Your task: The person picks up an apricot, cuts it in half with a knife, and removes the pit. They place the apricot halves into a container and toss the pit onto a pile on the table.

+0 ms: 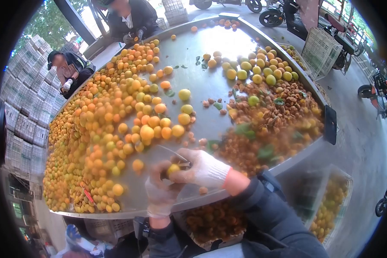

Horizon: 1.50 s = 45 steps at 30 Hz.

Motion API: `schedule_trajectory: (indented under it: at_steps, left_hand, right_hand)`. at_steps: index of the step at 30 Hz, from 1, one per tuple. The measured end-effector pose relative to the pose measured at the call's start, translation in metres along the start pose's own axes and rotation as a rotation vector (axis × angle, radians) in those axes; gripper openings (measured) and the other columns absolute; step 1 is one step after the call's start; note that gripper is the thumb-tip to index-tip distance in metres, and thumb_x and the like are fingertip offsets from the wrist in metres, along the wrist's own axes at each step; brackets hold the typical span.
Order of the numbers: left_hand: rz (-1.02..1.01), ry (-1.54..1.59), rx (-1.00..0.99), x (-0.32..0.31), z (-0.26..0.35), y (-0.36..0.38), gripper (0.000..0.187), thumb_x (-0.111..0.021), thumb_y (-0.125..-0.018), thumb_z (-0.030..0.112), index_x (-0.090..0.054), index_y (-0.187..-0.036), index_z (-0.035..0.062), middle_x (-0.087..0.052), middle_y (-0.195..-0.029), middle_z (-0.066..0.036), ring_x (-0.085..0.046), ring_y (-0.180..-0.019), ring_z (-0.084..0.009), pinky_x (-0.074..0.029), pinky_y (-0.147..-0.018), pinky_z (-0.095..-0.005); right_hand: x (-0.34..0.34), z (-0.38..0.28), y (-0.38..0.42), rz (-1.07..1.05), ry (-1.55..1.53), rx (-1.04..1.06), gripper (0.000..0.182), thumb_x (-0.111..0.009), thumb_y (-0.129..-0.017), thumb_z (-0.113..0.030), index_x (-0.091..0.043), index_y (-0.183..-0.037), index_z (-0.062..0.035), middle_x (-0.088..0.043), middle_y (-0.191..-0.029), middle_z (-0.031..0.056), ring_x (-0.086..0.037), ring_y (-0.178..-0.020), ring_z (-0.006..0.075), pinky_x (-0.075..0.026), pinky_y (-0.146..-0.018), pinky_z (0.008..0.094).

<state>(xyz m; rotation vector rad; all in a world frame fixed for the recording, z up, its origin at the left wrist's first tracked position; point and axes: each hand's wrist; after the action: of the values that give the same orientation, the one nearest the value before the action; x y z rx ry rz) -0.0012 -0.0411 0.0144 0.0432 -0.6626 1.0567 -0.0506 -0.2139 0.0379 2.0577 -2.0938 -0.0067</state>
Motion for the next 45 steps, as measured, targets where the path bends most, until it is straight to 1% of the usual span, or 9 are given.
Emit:
schedule_trajectory:
  at_steps: [2, 7, 18, 24, 32, 35, 39, 40, 45]
  left_hand:
    - [0.032, 0.037, -0.159, -0.002, 0.002, -0.001, 0.055, -0.084, -0.069, 0.016, -0.057, -0.117, 0.0084, -0.064, -0.097, -0.011, -0.065, -0.088, -0.0254, -0.053, -0.076, -0.0330]
    - [0.015, -0.087, -0.346, 0.003, 0.004, -0.003, 0.057, -0.080, -0.071, 0.008, -0.056, -0.122, 0.0117, -0.064, -0.100, -0.011, -0.065, -0.087, -0.0272, -0.053, -0.074, -0.0338]
    - [0.020, -0.124, -0.330, 0.008, 0.001, 0.001, 0.054, -0.071, -0.076, -0.002, -0.054, -0.125, 0.0094, -0.067, -0.103, -0.011, -0.066, -0.088, -0.0295, -0.053, -0.076, -0.0351]
    - [0.079, -0.194, -0.347, -0.005, -0.008, 0.000, 0.042, -0.063, -0.085, 0.009, -0.055, -0.126, 0.0071, -0.064, -0.093, -0.012, -0.063, -0.083, -0.0337, -0.053, -0.069, -0.0390]
    - [0.469, 0.712, 0.270, -0.007, -0.021, -0.004, 0.050, -0.045, -0.099, 0.043, -0.057, -0.117, -0.0019, -0.058, -0.078, -0.002, -0.054, -0.067, -0.0140, -0.047, -0.055, -0.0281]
    - [0.392, 1.136, 0.574, 0.009, -0.017, -0.008, 0.063, -0.045, -0.095, 0.057, -0.055, -0.118, -0.0004, -0.054, -0.068, -0.002, -0.050, -0.059, -0.0123, -0.040, -0.048, -0.0253]
    - [0.167, 1.337, 0.536, 0.006, -0.032, -0.003, 0.070, -0.046, -0.091, 0.064, -0.054, -0.118, 0.0002, -0.052, -0.065, -0.001, -0.047, -0.054, -0.0111, -0.036, -0.045, -0.0245]
    - [0.089, 1.310, 0.557, 0.003, -0.030, -0.003, 0.071, -0.045, -0.090, 0.064, -0.054, -0.118, 0.0000, -0.052, -0.064, -0.002, -0.047, -0.052, -0.0115, -0.036, -0.044, -0.0241]
    - [-0.174, 1.103, 0.638, -0.018, -0.026, 0.004, 0.068, -0.044, -0.092, 0.063, -0.055, -0.115, -0.0003, -0.052, -0.063, -0.002, -0.047, -0.050, -0.0122, -0.037, -0.044, -0.0230]
  right_hand:
    - [0.003, -0.007, 0.002, -0.012, -0.083, -0.053, 0.044, -0.070, -0.079, -0.029, -0.060, -0.111, -0.0009, -0.068, -0.102, 0.0149, -0.065, -0.092, 0.0223, -0.049, -0.083, 0.0324]
    - [0.010, -0.030, 0.006, -0.082, -0.231, -0.263, 0.040, -0.070, -0.081, -0.025, -0.062, -0.113, -0.0027, -0.066, -0.084, 0.0038, -0.055, -0.058, 0.0073, -0.046, -0.051, 0.0218]
    - [-0.013, -0.022, 0.007, -0.023, -0.396, -0.229, 0.032, -0.064, -0.085, -0.019, -0.061, -0.112, -0.0029, -0.063, -0.077, 0.0016, -0.055, -0.058, 0.0071, -0.045, -0.051, 0.0213]
    - [-0.024, -0.015, 0.002, 0.085, -0.442, -0.245, 0.030, -0.058, -0.084, -0.013, -0.060, -0.112, -0.0021, -0.062, -0.077, 0.0022, -0.055, -0.056, 0.0075, -0.044, -0.050, 0.0220]
    - [-0.022, -0.018, 0.009, -0.037, -0.448, -0.215, 0.028, -0.061, -0.085, -0.013, -0.064, -0.112, -0.0078, -0.062, -0.073, 0.0003, -0.053, -0.048, 0.0058, -0.040, -0.040, 0.0192]
    - [-0.006, -0.010, 0.021, -0.152, -0.377, -0.222, 0.026, -0.063, -0.083, -0.019, -0.069, -0.107, -0.0088, -0.063, -0.076, 0.0008, -0.055, -0.054, 0.0072, -0.044, -0.049, 0.0214]
    - [0.002, 0.008, 0.030, -0.279, 0.138, 0.032, 0.024, -0.065, -0.084, -0.018, -0.071, -0.105, -0.0072, -0.071, -0.090, 0.0037, -0.063, -0.069, 0.0127, -0.052, -0.066, 0.0263]
    - [0.004, 0.008, 0.026, -0.153, 0.250, 0.030, 0.025, -0.064, -0.084, -0.015, -0.070, -0.107, -0.0066, -0.072, -0.094, 0.0059, -0.066, -0.079, 0.0172, -0.052, -0.078, 0.0297]
    - [0.011, -0.026, 0.020, 0.428, -0.598, -0.090, 0.020, -0.056, -0.086, -0.006, -0.065, -0.104, -0.0046, -0.056, -0.066, 0.0032, -0.049, -0.047, 0.0111, -0.039, -0.043, 0.0243]
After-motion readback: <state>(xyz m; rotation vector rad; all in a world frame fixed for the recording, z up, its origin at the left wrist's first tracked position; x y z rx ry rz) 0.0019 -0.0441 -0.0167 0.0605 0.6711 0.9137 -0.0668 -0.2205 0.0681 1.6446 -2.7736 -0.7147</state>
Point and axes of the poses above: each hand's wrist, its own y-axis away from the middle knuckle, its own x-axis out of the back of the hand, z = x × y
